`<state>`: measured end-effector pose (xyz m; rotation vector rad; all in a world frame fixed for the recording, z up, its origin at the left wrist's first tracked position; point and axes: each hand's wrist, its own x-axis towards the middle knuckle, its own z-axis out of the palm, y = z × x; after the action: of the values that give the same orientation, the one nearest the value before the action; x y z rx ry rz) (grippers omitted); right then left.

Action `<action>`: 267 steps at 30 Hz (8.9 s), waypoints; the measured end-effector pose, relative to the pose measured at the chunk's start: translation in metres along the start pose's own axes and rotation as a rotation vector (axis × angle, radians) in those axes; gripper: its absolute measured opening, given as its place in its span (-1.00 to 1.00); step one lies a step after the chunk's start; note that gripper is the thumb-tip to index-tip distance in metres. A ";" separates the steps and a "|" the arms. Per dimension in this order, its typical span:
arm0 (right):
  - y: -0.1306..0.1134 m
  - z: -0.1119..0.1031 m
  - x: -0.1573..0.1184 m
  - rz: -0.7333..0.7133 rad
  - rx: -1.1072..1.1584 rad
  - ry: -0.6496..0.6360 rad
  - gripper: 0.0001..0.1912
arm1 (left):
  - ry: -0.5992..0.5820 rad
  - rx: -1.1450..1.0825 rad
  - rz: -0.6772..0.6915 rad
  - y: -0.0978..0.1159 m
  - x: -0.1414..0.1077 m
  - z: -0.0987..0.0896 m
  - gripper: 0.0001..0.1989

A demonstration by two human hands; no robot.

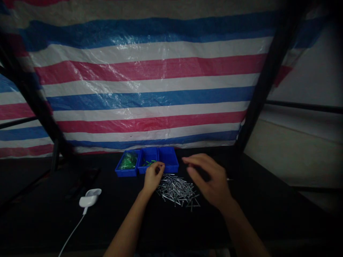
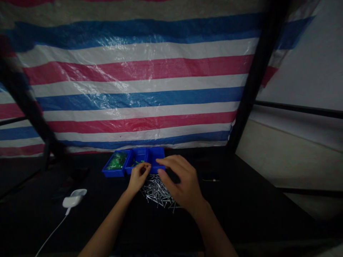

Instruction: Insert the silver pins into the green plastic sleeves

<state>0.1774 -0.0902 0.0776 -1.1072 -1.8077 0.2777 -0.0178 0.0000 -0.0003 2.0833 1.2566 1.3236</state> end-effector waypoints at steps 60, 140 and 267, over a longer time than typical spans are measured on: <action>0.078 0.104 0.042 0.376 0.874 0.009 -0.62 | -0.122 -0.749 -0.339 0.016 0.002 0.001 -0.55; 0.075 0.102 0.034 0.368 0.602 -0.097 -0.68 | 0.008 -0.710 -0.353 0.022 0.008 -0.008 -0.69; 0.068 0.082 0.032 0.128 0.011 -0.376 -0.86 | 0.313 0.111 0.184 0.026 0.019 -0.030 -0.85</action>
<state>0.1446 -0.0050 0.0143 -1.2261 -2.0601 0.6047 -0.0279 -0.0028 0.0428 2.1719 1.3122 1.7545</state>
